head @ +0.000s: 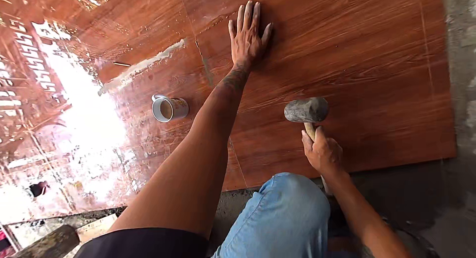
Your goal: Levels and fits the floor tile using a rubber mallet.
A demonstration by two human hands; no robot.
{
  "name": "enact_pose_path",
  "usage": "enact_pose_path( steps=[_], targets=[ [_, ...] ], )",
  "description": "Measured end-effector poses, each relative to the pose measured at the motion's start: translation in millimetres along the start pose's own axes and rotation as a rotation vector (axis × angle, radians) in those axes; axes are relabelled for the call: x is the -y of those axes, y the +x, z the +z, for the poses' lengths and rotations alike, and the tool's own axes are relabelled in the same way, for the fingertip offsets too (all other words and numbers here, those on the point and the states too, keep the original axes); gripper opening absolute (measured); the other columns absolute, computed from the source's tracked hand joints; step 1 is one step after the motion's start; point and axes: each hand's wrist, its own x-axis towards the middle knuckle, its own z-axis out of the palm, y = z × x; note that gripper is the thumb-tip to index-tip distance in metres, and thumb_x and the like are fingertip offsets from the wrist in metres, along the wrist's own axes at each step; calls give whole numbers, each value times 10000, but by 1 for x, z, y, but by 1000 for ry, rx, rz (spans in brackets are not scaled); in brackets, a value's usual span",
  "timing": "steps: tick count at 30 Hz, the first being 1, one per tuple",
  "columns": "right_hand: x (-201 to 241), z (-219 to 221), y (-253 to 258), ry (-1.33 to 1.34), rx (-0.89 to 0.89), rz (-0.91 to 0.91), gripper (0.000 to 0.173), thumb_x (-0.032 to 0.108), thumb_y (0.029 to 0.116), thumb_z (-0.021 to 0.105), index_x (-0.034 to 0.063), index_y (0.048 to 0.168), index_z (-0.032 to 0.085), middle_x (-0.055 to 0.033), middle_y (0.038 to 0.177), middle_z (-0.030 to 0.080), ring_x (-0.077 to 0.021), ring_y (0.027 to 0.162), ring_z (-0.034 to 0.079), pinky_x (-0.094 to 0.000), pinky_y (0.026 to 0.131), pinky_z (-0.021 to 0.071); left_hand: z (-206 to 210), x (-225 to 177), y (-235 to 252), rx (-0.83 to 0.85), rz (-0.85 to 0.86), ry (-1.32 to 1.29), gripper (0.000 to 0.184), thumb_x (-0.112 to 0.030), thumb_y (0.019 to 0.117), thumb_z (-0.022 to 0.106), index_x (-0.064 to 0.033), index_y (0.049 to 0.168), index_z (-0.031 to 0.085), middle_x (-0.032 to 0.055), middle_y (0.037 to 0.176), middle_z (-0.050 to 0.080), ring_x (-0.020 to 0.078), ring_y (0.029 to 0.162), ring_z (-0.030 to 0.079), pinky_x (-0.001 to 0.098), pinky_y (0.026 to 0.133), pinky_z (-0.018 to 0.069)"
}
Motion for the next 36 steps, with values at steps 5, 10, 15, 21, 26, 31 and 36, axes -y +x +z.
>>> enact_pose_path(
  steps=[5,10,15,21,26,31,36],
  targets=[
    [4,7,-10,2,-63,-68,477,388,1058,465,-65,1027,613,-184,646,611,-377,581,665,-509,507,511,2,-1,5,-9,-2,-11,713,-641,1011,312,-233,1591,391,7,1661,352,244,1552,276,596,1240,138],
    [12,-3,-15,33,11,-25,495,435,1068,438,-32,1034,599,-167,667,596,-368,611,655,-508,537,510,0,-3,1,8,15,-15,723,-648,1009,310,-229,1595,382,6,1669,335,242,1558,263,592,1244,137],
    [14,13,-27,41,31,20,455,394,1060,475,-41,1039,606,-187,688,625,-388,649,684,-525,566,531,-3,-1,-3,13,18,-17,775,-693,984,325,-227,1601,366,6,1673,326,245,1568,234,592,1245,139],
    [24,12,-37,79,43,102,417,408,1065,495,5,1089,602,-164,727,646,-374,690,702,-514,596,554,-11,-9,-8,-68,38,36,542,-470,1072,310,-226,1519,495,84,1593,447,281,1478,402,551,1179,297],
    [25,20,-97,122,153,268,474,434,1069,449,13,1219,607,-196,828,704,-400,797,726,-558,690,561,-31,-37,-109,100,230,-20,546,-418,1071,375,-154,1544,448,151,1598,422,357,1504,345,608,1199,272],
    [33,23,-135,188,311,509,571,509,1054,441,46,1352,592,-180,935,754,-377,905,746,-557,810,571,-20,-24,-245,251,571,37,765,-736,969,305,-358,1633,256,18,1732,142,316,1598,75,686,1227,48],
    [34,21,-149,212,214,444,574,495,1053,477,-1,1299,628,-206,908,750,-395,839,745,-572,760,565,-20,-24,-241,278,578,79,774,-723,970,288,-341,1641,235,34,1732,133,336,1595,83,683,1224,42]
  ],
)
